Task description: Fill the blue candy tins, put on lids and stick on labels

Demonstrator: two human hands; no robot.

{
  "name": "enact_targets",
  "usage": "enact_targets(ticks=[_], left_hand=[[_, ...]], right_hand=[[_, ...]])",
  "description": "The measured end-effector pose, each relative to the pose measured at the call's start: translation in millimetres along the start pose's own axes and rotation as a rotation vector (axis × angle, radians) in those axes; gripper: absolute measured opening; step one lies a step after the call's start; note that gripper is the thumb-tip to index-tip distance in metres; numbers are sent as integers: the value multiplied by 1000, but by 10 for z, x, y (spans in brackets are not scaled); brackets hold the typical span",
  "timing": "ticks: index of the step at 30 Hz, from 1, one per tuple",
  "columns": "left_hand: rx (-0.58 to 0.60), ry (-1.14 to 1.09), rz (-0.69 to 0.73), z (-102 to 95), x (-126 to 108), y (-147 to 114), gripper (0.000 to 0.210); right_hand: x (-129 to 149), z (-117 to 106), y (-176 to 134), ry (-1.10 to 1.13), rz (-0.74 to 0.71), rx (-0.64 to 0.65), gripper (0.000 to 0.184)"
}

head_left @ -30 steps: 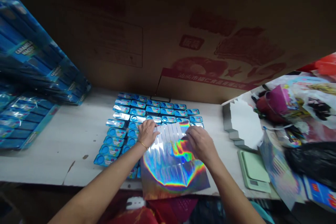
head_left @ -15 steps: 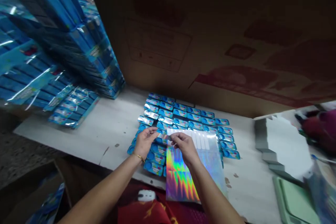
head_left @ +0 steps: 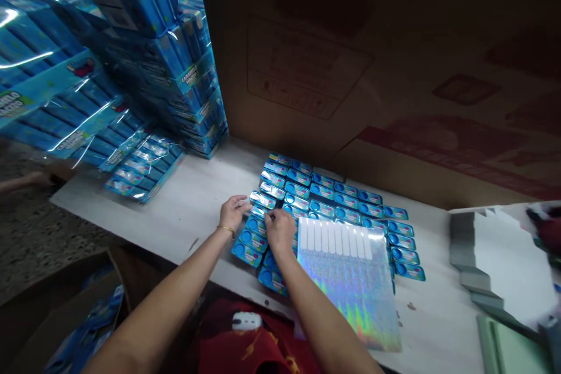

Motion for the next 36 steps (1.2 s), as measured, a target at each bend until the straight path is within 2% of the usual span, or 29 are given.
enact_targets(ticks=[3, 6, 8, 10, 12, 13, 16, 19, 20, 22, 25, 28, 31, 36], left_hand=[[-17, -11, -33, 5, 173, 22, 40], [-71, 118, -4, -140, 241, 24, 36], [-106, 260, 62, -238, 145, -4, 29], [-131, 386, 163, -229, -80, -87, 26], [-83, 484, 303, 6, -385, -234, 26], [-15, 530, 389, 228, -539, -332, 27], [311, 700, 648, 1164, -820, -730, 28], [567, 853, 794, 2025, -748, -1087, 34], [610, 890, 813, 2241, -681, -1152, 38], [650, 955, 818, 2560, -530, -1203, 45], [635, 1031, 776, 2783, -349, -1170, 50], [584, 1048, 735, 2813, -295, -1138, 47], [567, 1035, 738, 2812, -307, -1158, 44], [562, 1031, 756, 2820, -325, -1172, 43]], right_hand=[[37, -39, -48, -153, -49, -24, 18], [156, -25, -142, -259, -213, 17, 24], [216, 8, -215, -305, -327, 71, 28], [162, -26, -248, -316, -352, 95, 32], [-20, -176, -244, -269, -322, 72, 34], [-170, -305, -235, -225, -295, 41, 35], [-846, -898, -211, -77, -204, -126, 34], [-1656, -1572, -172, -62, -120, -307, 29], [-1887, -1731, -132, -99, -100, -332, 30], [-2227, -1878, -2, -205, -84, -299, 31], [-2461, -1748, 193, -357, -114, -134, 31], [-2491, -1562, 236, -463, -169, -48, 31], [-2453, -1532, 167, -491, -231, -64, 30], [-2425, -1712, 75, -421, -232, -114, 22]])
Point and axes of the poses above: each hand's wrist, its own y-axis towards the middle knuckle, its own z-axis out of the palm, x = y × z, the point moved 10 cm from there along y, towards the middle knuckle, and after that the axes turned 6 degrees about z, right-handed, at the moved point
